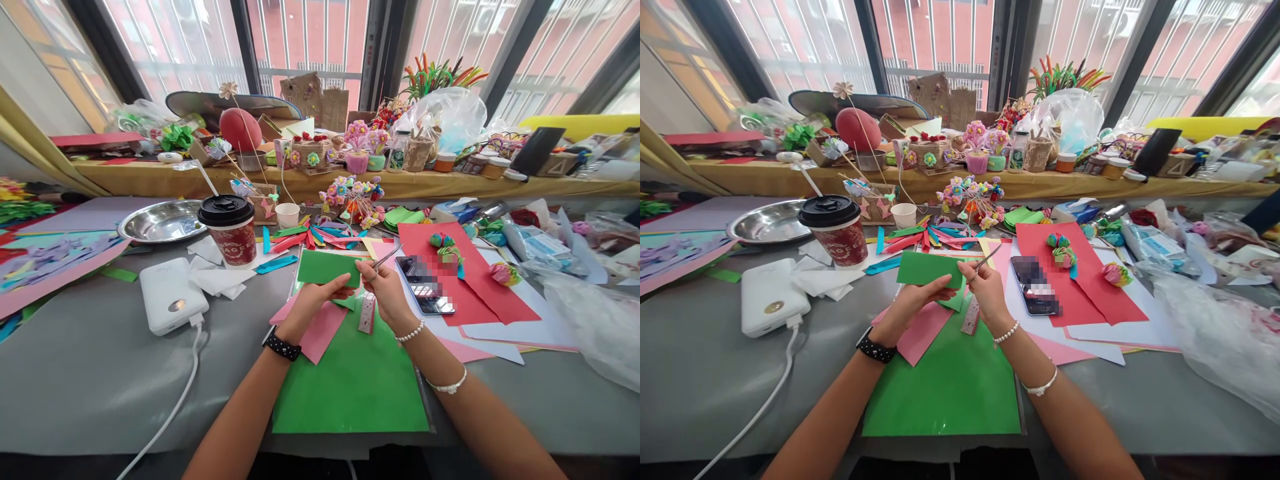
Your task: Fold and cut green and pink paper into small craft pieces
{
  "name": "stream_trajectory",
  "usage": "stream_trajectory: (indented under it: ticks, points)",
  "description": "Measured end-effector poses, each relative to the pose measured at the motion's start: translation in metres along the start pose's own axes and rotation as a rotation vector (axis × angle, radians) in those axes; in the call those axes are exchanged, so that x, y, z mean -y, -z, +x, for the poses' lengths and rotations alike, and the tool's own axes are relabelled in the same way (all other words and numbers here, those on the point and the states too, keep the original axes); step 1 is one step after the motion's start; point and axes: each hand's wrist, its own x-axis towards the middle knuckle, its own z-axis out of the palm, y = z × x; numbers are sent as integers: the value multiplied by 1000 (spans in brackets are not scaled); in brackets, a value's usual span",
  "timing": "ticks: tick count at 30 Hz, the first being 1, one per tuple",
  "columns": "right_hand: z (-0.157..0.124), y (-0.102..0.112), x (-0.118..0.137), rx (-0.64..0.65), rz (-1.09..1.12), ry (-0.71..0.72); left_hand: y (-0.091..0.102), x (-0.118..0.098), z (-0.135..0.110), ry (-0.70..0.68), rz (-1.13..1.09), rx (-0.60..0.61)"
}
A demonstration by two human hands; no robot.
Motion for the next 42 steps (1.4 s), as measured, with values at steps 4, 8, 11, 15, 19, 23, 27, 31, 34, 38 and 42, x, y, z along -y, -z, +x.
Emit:
stream_trajectory:
  ticks: [4, 8, 11, 15, 19, 23, 27, 31, 34, 38, 42]
  points:
    - [-2, 1, 6, 67, -80, -6, 4, 3, 1, -59, 140, -109]
    - [-2, 4, 10, 289, -259, -28, 4, -5, -1, -232, 125, -279]
    - [-4, 2, 8, 534, -384, -36, 4, -9, -4, -270, 112, -374]
    - [-9, -1, 5, 809, -489, -9, 4, -10, -5, -278, 84, -432]
    - [-12, 0, 6, 887, -512, 93, 3, -11, -6, -281, 80, -468]
    - [-13, 1, 7, 927, -548, 127, 1, -11, -7, -296, 99, -489]
    - [-15, 0, 8, 950, -549, 137, -2, -11, -9, -335, 116, -492]
    - [-17, -2, 8, 943, -517, 143, -3, -10, -9, -376, 175, -489]
    - [-17, -2, 7, 940, -508, 154, -3, -6, -9, -412, 229, -495]
    - [-17, -2, 6, 946, -512, 157, -2, -2, -8, -464, 271, -507]
    - [-17, -2, 6, 956, -514, 148, -1, 0, -7, -505, 276, -524]
